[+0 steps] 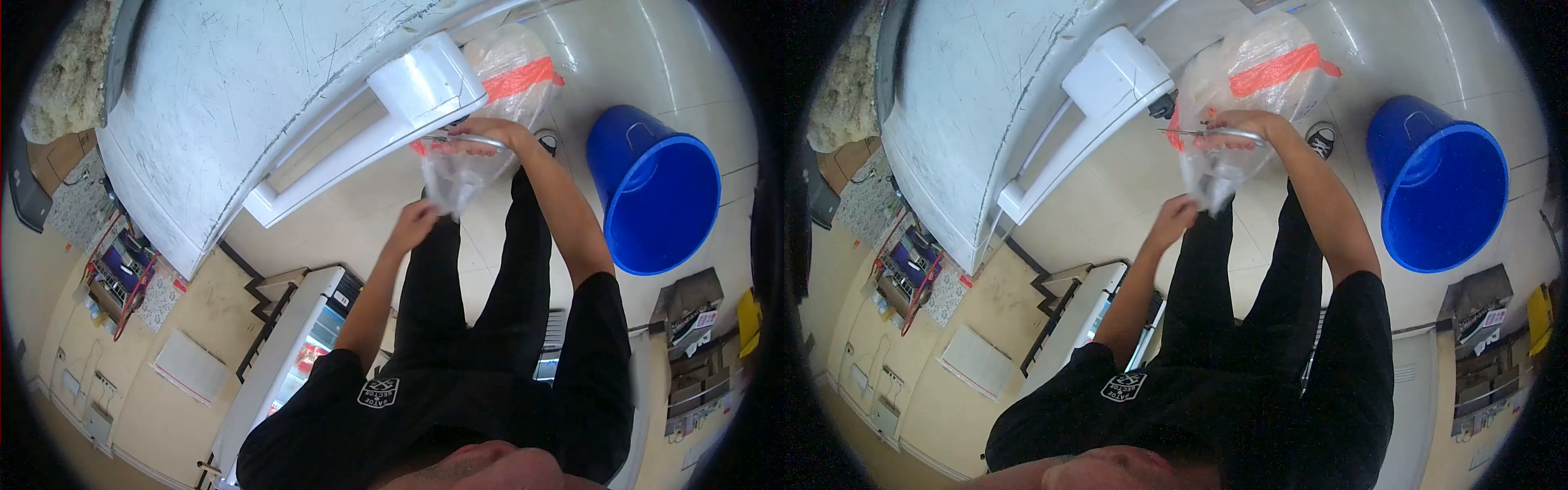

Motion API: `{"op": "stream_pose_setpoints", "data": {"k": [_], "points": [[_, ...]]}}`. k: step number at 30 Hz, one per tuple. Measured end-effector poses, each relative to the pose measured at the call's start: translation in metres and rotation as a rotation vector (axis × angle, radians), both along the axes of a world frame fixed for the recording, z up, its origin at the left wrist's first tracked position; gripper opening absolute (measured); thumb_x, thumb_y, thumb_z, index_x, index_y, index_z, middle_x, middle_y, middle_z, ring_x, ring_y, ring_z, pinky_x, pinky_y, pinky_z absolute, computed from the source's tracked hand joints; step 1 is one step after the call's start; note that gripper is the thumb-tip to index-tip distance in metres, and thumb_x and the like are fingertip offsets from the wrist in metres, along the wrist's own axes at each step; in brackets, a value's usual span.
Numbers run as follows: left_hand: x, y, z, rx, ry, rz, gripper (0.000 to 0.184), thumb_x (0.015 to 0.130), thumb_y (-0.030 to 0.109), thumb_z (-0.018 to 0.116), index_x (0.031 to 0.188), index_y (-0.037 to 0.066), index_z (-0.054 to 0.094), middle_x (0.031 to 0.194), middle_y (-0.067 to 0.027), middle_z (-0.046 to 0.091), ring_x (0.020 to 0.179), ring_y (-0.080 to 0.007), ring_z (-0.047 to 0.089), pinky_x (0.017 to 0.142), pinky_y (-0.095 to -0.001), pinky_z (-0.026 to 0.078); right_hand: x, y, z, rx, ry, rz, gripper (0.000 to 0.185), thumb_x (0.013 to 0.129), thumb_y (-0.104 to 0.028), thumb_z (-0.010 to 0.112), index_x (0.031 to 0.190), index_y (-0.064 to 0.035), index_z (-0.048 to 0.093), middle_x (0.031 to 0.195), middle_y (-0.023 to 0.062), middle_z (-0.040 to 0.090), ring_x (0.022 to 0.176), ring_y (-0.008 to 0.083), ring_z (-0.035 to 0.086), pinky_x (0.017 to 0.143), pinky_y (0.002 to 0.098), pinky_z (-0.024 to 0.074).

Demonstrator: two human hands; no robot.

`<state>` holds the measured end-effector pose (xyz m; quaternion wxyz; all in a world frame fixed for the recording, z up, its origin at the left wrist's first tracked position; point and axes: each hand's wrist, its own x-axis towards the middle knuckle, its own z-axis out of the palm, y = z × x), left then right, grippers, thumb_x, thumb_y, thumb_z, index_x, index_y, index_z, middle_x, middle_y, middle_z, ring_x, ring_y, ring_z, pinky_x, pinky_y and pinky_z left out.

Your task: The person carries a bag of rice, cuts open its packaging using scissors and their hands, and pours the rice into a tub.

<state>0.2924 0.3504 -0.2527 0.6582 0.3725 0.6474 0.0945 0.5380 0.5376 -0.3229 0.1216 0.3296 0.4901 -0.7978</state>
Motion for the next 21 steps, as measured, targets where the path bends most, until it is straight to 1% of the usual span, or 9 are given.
{"op": "stream_pose_setpoints", "data": {"k": [1,4,6,8,10,13,14,18,21], "points": [[-0.021,-0.009,0.010,-0.201,-0.068,0.244,0.020,0.100,0.018,0.056,0.086,0.005,0.063,0.069,0.0013,0.051,0.061,-0.0084,0.046,0.055,-0.0253,0.040,-0.002,-0.045,-0.055,0.415,0.111,-0.240,0.073,0.079,-0.072,0.066,0.111,-0.0060,0.064,0.086,0.0086,0.068,0.076,0.0262,0.066,0.069,0.0370,0.0517],[-0.062,-0.014,0.022,-0.152,0.095,0.220,0.018,0.102,0.015,0.052,0.090,0.004,0.061,0.073,0.0024,0.052,0.062,-0.0063,0.049,0.056,-0.0231,0.041,0.047,-0.051,0.035,0.479,-0.101,-0.077,0.068,0.082,-0.059,0.073,0.120,-0.0042,0.061,0.096,0.0151,0.071,0.086,0.0301,0.069,0.076,0.0403,0.0517],[-0.061,-0.008,0.031,0.062,0.190,0.235,0.017,0.102,0.013,0.053,0.091,0.003,0.061,0.077,0.0009,0.055,0.065,-0.0069,0.051,0.059,-0.0229,0.042,0.084,-0.056,0.095,0.493,-0.166,-0.167,0.065,0.078,-0.051,0.080,0.123,-0.0076,0.061,0.093,0.0187,0.067,0.087,0.0286,0.067,0.077,0.0365,0.0515],[-0.040,0.026,0.050,0.213,0.236,0.237,0.014,0.100,0.011,0.055,0.095,0.001,0.061,0.085,-0.0024,0.060,0.071,-0.0094,0.057,0.064,-0.0245,0.046,0.118,-0.067,0.147,0.433,-0.307,-0.452,0.058,0.076,-0.040,0.085,0.115,-0.0042,0.061,0.098,0.0146,0.067,0.091,0.0284,0.064,0.080,0.0350,0.0509],[-0.009,0.069,0.065,0.342,0.169,0.218,0.014,0.101,0.011,0.055,0.098,-0.001,0.062,0.089,-0.0033,0.063,0.079,-0.0108,0.061,0.073,-0.0254,0.049,0.145,-0.090,0.167,0.758,-0.352,-0.875,0.059,0.074,-0.032,0.089,0.118,-0.0048,0.060,0.100,0.0099,0.066,0.088,0.0209,0.061,0.078,0.0323,0.0497],[0.051,0.135,0.049,0.349,-0.034,0.021,0.021,0.101,0.013,0.056,0.114,-0.003,0.062,0.108,-0.0093,0.066,0.100,-0.0162,0.065,0.088,-0.0287,0.052,0.171,-0.057,0.228,1.008,-0.601,-1.070,0.060,0.079,-0.024,0.086,0.129,-0.0077,0.057,0.108,0.0064,0.065,0.093,0.0170,0.059,0.083,0.0320,0.0486],[0.063,0.148,0.017,0.409,0.059,-0.111,0.027,0.100,0.016,0.059,0.119,-0.003,0.060,0.118,-0.0141,0.064,0.109,-0.0203,0.064,0.093,-0.0318,0.051,0.178,-0.040,0.244,1.144,-0.643,-1.109,0.060,0.081,-0.022,0.084,0.133,-0.0094,0.056,0.109,0.0058,0.065,0.095,0.0178,0.059,0.085,0.0323,0.0484],[0.076,0.104,-0.081,0.450,0.152,-0.507,0.049,0.098,0.031,0.062,0.135,0.001,0.052,0.138,-0.0246,0.054,0.129,-0.0330,0.054,0.105,-0.0394,0.044,0.182,0.036,0.326,1.518,-0.758,-0.848,0.060,0.086,-0.021,0.078,0.140,-0.0102,0.053,0.112,0.0111,0.067,0.100,0.0207,0.062,0.086,0.0371,0.0505],[0.091,0.059,-0.057,0.196,-0.125,-0.685,0.056,0.098,0.041,0.059,0.139,0.004,0.050,0.139,-0.0259,0.054,0.129,-0.0372,0.054,0.108,-0.0407,0.041,0.189,0.095,0.336,1.664,-0.833,-0.649,0.054,0.090,-0.033,0.073,0.136,-0.0097,0.057,0.113,0.0132,0.068,0.101,0.0232,0.065,0.086,0.0369,0.0525]]}}
